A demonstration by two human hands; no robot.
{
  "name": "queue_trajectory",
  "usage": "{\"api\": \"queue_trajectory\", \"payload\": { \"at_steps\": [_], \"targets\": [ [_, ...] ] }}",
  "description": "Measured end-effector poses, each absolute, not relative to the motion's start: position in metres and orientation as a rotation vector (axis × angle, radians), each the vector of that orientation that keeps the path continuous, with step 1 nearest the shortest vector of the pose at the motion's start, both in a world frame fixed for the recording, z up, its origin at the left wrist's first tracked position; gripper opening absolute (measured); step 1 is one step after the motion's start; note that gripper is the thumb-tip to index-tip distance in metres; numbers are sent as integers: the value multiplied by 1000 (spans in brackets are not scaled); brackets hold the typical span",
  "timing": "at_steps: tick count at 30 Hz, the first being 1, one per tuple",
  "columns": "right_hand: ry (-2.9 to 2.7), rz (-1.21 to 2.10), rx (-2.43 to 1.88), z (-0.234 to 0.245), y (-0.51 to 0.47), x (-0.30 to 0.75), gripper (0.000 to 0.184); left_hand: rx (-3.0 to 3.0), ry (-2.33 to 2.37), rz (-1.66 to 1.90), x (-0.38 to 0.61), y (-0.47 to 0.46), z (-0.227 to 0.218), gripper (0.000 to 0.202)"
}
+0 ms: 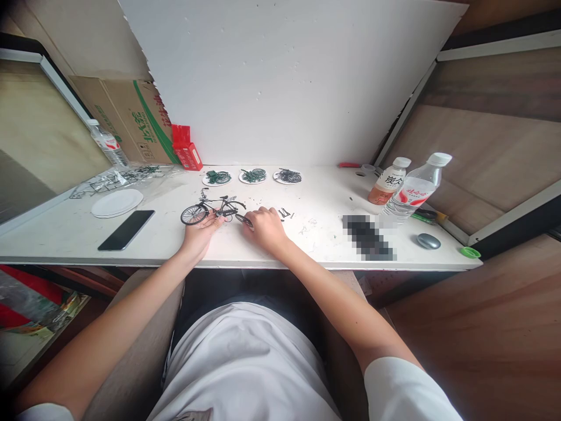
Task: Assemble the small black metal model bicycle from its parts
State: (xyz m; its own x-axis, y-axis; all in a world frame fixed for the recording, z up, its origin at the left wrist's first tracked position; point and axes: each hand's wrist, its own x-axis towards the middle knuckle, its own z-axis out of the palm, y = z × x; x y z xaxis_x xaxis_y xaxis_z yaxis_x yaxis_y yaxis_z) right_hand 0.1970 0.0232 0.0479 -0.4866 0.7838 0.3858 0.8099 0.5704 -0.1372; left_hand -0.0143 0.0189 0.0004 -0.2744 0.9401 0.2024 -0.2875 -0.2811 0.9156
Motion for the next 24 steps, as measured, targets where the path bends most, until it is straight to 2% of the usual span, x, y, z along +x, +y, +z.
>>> {"api": "queue_trajectory", "payload": {
  "at_steps": [9, 24],
  "targets": [
    [-2333, -212, -933, 39, 23, 197, 23, 1011, 996, 1705, -15, 21, -1, 57],
    [-2259, -188, -943, 24, 26, 197, 28, 948, 950, 1475, -21, 19, 6, 56]
  ]
}}
